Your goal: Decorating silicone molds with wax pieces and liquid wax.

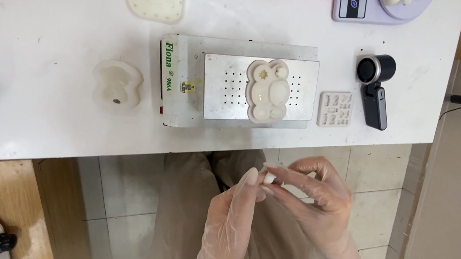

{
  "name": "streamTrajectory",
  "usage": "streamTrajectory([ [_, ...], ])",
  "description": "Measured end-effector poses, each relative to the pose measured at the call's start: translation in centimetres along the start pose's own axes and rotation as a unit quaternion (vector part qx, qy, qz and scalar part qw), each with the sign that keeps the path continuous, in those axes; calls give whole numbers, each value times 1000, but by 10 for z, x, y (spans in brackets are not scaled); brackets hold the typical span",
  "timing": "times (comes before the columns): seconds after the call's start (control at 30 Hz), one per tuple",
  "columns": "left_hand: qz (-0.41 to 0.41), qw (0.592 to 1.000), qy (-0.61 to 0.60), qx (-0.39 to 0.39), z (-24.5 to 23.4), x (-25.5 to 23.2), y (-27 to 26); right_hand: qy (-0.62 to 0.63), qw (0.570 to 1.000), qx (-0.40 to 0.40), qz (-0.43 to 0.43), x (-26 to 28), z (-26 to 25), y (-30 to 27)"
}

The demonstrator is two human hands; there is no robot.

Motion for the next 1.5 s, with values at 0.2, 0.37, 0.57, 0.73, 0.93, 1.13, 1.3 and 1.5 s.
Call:
streamTrajectory([
  [0.2,35,997,27,67,5,-27,-2,-10,998,58,20,0,-5,21],
  [0.37,21,994,91,52,7,-45,-3,-69,992,74,-73,-8,-4,31],
  [0.57,-67,982,177,4,1,-40,9,-152,971,79,-166,6,1,43],
  [0.73,-42,999,-11,22,-3,-20,31,-158,968,104,-166,-5,6,44],
  [0.93,-52,987,-152,20,4,-7,38,-142,978,61,-136,-11,6,41],
  [1.13,-68,989,-128,4,4,-2,40,-147,971,69,-177,-7,1,50],
  [1.3,-44,997,-59,24,6,-22,34,-125,975,86,-162,-12,-3,56],
  [1.5,30,998,-32,52,5,-30,34,-70,987,73,-123,-32,-3,73],
])
Point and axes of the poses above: each hand's wrist, its own y-axis towards the middle knuckle, its own z-axis out of the palm, x = y × z, the point moved 5 cm from there along y, towards the middle knuckle, and after that the axes turned 9 degrees about -z, right-handed, at the moved point
